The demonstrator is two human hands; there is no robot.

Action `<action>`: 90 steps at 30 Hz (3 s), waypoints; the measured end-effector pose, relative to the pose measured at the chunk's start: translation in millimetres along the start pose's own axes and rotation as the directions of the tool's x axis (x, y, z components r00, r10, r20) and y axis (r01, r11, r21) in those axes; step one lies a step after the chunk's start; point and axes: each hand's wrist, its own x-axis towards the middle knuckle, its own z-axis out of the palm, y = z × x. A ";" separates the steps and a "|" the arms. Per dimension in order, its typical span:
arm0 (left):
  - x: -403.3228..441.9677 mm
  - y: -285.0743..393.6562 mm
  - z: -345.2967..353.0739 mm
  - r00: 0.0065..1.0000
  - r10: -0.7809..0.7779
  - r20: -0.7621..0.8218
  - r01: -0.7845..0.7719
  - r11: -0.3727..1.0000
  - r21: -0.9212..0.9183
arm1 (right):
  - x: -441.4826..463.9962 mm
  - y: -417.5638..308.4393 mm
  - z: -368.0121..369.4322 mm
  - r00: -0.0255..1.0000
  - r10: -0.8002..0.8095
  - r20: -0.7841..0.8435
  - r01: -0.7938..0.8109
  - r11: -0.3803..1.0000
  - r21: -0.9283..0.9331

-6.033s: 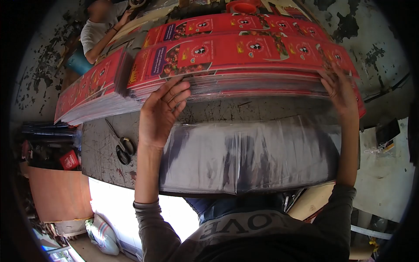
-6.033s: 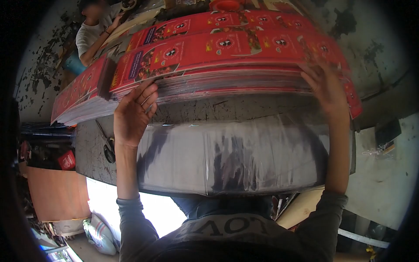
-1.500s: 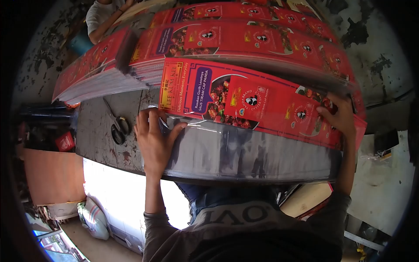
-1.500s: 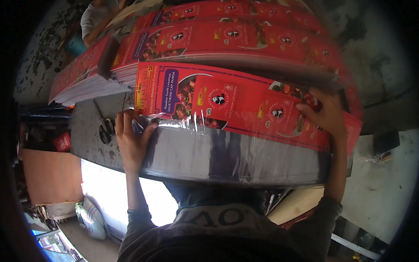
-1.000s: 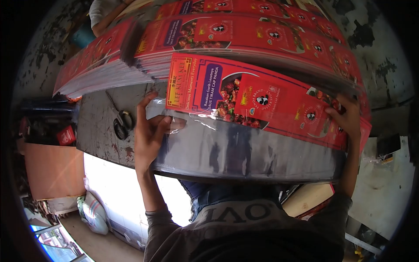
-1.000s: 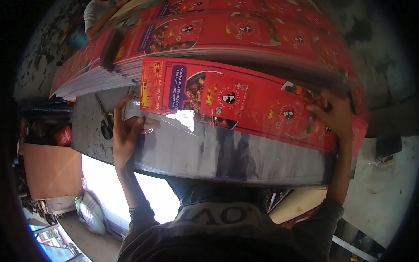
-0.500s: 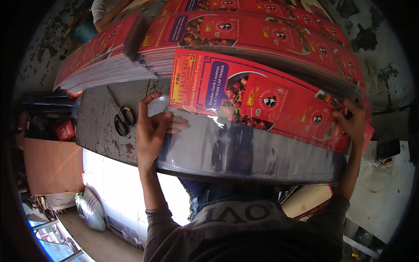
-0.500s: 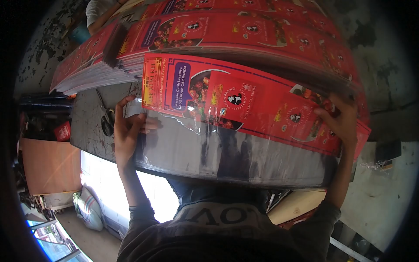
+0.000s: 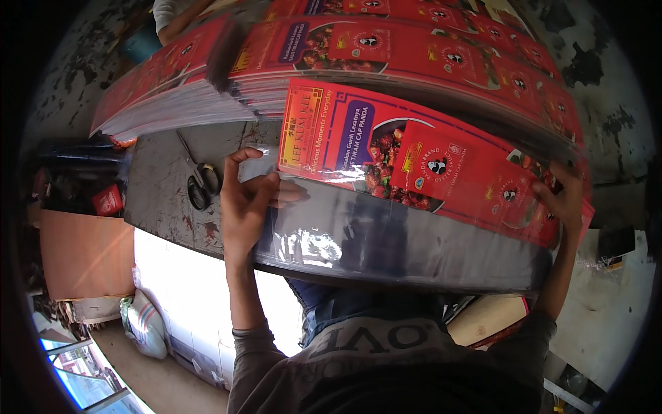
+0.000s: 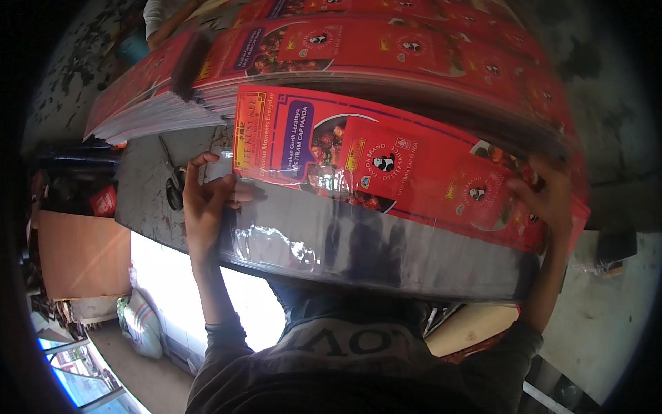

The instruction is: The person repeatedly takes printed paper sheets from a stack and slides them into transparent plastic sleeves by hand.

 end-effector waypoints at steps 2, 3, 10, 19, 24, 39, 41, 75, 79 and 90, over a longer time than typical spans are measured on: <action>0.7 -1.1 -1.2 1.000 -0.002 -0.003 0.002 1.000 0.007 | 0.1 2.8 -0.1 0.999 -0.033 -0.002 0.033 0.999 -0.004; 1.3 -1.7 -1.4 1.000 -0.002 0.001 0.002 1.000 0.013 | -0.4 3.7 -0.6 0.998 -0.061 -0.005 0.061 0.998 -0.012; 2.1 -5.2 1.5 1.000 0.024 -0.016 -0.024 0.999 -0.030 | -0.3 -1.4 -2.2 0.999 0.021 0.045 -0.022 1.000 0.011; -0.2 -7.4 0.1 0.996 0.084 -0.011 -0.085 0.995 -0.061 | 1.9 3.1 4.4 0.994 0.022 0.103 -0.037 0.988 0.152; -0.5 -6.0 0.8 0.998 0.042 -0.054 -0.044 0.998 -0.042 | 2.1 -0.7 3.3 0.969 0.077 0.233 -0.114 0.982 0.148; -0.4 -14.6 -6.7 0.998 0.063 0.003 -0.063 0.993 -0.098 | -1.2 3.4 10.3 0.976 -0.027 0.214 0.008 0.996 0.091; 0.0 -13.5 -5.7 0.998 0.062 -0.004 -0.062 0.995 -0.084 | -0.8 0.9 8.8 0.970 0.007 0.242 -0.032 0.995 0.098; -7.9 -6.5 -5.9 0.979 0.188 -0.077 -0.162 0.950 0.268 | 1.5 -27.2 -11.6 0.918 0.211 0.335 -0.198 0.977 -0.074; -7.5 4.2 -8.2 0.963 0.217 -0.158 -0.084 0.802 0.591 | -23.6 -22.9 -12.0 0.975 0.208 0.078 -0.191 0.965 -0.181; 9.6 5.1 3.4 0.842 0.317 0.436 -0.533 0.364 0.764 | -93.2 -16.2 -6.3 0.890 0.437 -0.129 -0.452 0.883 -0.125</action>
